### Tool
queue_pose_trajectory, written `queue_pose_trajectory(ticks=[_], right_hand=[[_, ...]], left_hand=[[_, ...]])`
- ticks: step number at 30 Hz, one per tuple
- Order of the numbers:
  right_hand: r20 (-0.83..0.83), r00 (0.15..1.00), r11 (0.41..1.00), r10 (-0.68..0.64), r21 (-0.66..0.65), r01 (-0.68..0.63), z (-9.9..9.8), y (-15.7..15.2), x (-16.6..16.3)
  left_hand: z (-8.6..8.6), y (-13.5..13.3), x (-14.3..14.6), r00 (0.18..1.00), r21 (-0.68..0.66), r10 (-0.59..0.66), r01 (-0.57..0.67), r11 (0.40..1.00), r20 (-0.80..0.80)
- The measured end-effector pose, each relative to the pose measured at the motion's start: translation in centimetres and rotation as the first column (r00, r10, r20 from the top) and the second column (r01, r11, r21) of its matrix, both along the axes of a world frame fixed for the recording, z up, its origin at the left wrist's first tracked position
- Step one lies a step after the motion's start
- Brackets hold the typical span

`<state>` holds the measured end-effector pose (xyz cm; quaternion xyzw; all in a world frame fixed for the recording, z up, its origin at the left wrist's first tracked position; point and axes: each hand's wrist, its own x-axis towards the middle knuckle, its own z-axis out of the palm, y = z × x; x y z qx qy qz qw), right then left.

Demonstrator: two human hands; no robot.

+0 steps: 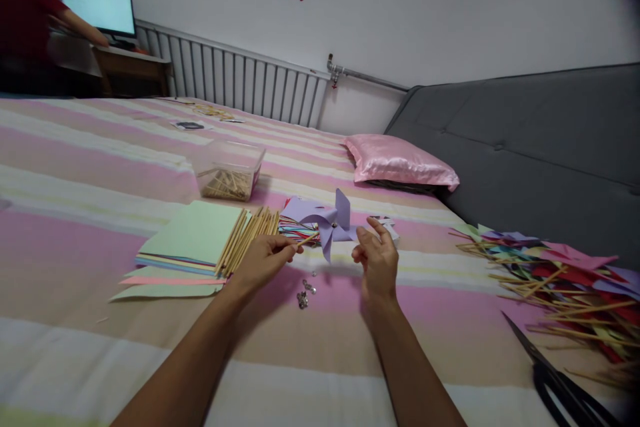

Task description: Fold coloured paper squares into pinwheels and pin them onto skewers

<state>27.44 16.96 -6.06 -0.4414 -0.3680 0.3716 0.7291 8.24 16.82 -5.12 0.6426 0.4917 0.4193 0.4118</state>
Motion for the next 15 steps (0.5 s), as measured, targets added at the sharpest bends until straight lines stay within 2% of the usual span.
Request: queue_pose_trajectory(ticks=[5, 9, 15], right_hand=[[0.033, 0.994, 0.992, 0.1, -0.076, -0.097, -0.7, 0.4, -0.3], [-0.085, 0.987, 0.985, 0.136, -0.091, -0.144, -1.1, 0.5, -0.8], [-0.254, 0.955, 0.98, 0.153, -0.086, -0.18, -0.6, 0.2, -1.5]], left_hand=[[0.3, -0.3, 0.4, 0.999, -0.011, -0.016, 0.016, 1.0, -0.027], [0.3, -0.3, 0.6, 0.999, 0.019, -0.044, 0.044, 0.999, -0.026], [-0.3, 0.0, 0.7, 0.996, 0.032, -0.091, 0.092, 0.995, -0.013]])
